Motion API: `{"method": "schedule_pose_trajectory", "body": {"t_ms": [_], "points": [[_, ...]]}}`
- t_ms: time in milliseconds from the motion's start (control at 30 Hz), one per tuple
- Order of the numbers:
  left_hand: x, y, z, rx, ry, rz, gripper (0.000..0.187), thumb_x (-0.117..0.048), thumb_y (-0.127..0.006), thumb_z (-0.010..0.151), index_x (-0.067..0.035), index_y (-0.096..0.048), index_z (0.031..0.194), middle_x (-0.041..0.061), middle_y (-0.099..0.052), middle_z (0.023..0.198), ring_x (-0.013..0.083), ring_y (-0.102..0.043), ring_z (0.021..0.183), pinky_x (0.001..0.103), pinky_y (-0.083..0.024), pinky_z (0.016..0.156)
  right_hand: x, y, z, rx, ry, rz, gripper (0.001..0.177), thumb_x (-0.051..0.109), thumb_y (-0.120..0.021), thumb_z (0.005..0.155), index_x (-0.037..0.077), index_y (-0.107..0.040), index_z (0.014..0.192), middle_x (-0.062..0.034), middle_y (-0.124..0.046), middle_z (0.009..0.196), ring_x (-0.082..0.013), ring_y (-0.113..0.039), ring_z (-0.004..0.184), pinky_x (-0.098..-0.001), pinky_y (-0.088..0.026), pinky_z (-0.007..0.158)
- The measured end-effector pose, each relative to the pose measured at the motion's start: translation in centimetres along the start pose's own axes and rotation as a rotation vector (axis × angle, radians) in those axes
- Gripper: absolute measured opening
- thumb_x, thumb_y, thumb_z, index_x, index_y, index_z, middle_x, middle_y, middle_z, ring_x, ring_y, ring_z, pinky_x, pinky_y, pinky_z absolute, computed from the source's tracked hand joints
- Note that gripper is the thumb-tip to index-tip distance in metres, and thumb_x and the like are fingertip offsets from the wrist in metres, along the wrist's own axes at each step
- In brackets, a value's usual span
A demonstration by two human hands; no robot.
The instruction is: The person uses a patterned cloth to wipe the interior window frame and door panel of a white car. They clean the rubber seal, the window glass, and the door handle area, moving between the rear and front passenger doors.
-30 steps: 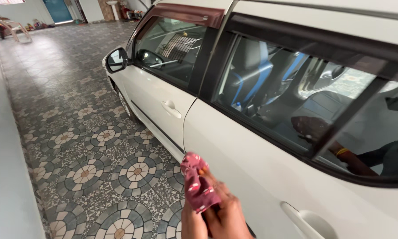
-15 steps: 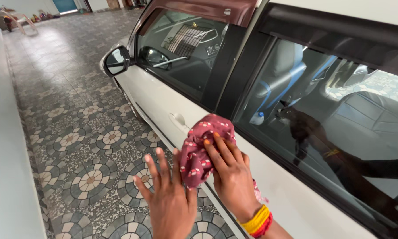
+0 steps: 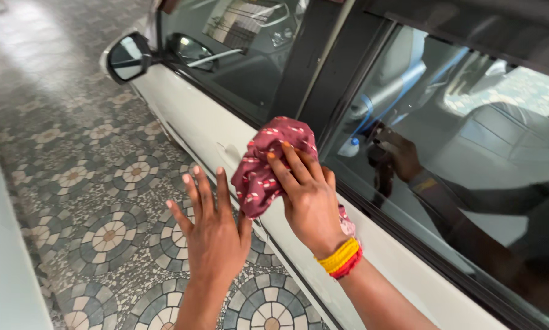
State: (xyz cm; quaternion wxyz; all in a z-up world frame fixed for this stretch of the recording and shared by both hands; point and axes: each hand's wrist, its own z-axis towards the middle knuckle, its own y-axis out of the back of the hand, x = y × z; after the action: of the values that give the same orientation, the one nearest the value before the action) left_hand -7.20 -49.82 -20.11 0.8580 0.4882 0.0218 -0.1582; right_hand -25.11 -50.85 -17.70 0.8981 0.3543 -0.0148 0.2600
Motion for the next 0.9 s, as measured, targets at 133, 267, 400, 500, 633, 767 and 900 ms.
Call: {"method": "schedule_pose_trajectory", "body": {"t_ms": [133, 267, 400, 500, 633, 767, 900], "points": [[0.7, -1.1, 2.4, 0.034, -0.036, 0.003, 0.084, -0.036, -0.061, 0.088, 0.002, -0.027, 0.154, 0.032, -0.016, 0.162, 0.0456, -0.007, 0.153, 0.075, -0.005, 0.113, -0.3, -0.8, 1.9, -0.030, 0.030, -0.041, 0.060, 0.004, -0.065, 0.082, 0.013, -0.061, 0.141, -0.0137, -0.058, 0.148, -0.0327, -0.056, 0.131, -0.0466, -0.044, 0.098], [2.6, -3.1, 5.0, 0.040, -0.106, -0.060, 0.090, -0.033, -0.065, 0.086, 0.007, -0.026, 0.156, 0.036, -0.018, 0.162, 0.0494, -0.009, 0.154, 0.077, -0.006, 0.112, -0.8, -1.9, 3.3, -0.029, 0.031, -0.074, 0.054, 0.008, -0.063, 0.089, 0.013, -0.061, 0.142, -0.0141, -0.057, 0.150, -0.0316, -0.056, 0.133, -0.0474, -0.043, 0.101], [5.3, -5.5, 7.4, 0.070, -0.181, -0.115, 0.094, -0.031, -0.067, 0.080, 0.009, -0.025, 0.155, 0.037, -0.019, 0.161, 0.0502, -0.010, 0.153, 0.078, -0.007, 0.112, -0.9, -3.7, 4.6, -0.018, -0.003, -0.138, 0.051, 0.009, -0.061, 0.091, 0.015, -0.061, 0.142, -0.0132, -0.057, 0.151, -0.0314, -0.056, 0.135, -0.0476, -0.043, 0.103], [6.7, -7.4, 8.9, 0.093, -0.210, -0.158, 0.097, -0.030, -0.068, 0.076, 0.008, -0.025, 0.155, 0.037, -0.019, 0.160, 0.0497, -0.011, 0.153, 0.079, -0.008, 0.112, -0.9, -5.1, 5.0, -0.017, -0.014, -0.225, 0.054, 0.007, -0.060, 0.088, 0.014, -0.062, 0.142, -0.0137, -0.056, 0.152, -0.0317, -0.055, 0.136, -0.0493, -0.043, 0.105], [8.9, -10.1, 10.7, 0.122, -0.257, -0.202, 0.093, -0.031, -0.067, 0.080, 0.006, -0.025, 0.155, 0.036, -0.020, 0.161, 0.0492, -0.013, 0.153, 0.079, -0.010, 0.111, -0.8, -7.4, 5.3, -0.012, -0.072, -0.270, 0.052, 0.008, -0.060, 0.090, 0.014, -0.061, 0.142, -0.0135, -0.056, 0.152, -0.0319, -0.055, 0.137, -0.0503, -0.043, 0.106], [10.8, -13.1, 12.4, 0.115, -0.304, -0.211, 0.087, -0.035, -0.064, 0.086, 0.005, -0.027, 0.154, 0.036, -0.022, 0.160, 0.0489, -0.015, 0.153, 0.080, -0.014, 0.109, -1.1, -9.1, 6.1, -0.009, -0.099, -0.355, 0.052, 0.008, -0.061, 0.089, 0.014, -0.062, 0.141, -0.0131, -0.056, 0.151, -0.0312, -0.055, 0.136, -0.0516, -0.042, 0.105], [13.0, -16.9, 13.2, 0.156, -0.324, -0.195, 0.079, -0.034, -0.060, 0.089, 0.004, -0.032, 0.153, 0.032, -0.033, 0.157, 0.0440, -0.025, 0.150, 0.075, -0.017, 0.112, -1.5, -10.4, 6.3, 0.018, -0.136, -0.416, 0.055, 0.007, -0.063, 0.086, 0.014, -0.063, 0.140, -0.0135, -0.057, 0.149, -0.0317, -0.055, 0.134, -0.0514, -0.042, 0.102]]}}
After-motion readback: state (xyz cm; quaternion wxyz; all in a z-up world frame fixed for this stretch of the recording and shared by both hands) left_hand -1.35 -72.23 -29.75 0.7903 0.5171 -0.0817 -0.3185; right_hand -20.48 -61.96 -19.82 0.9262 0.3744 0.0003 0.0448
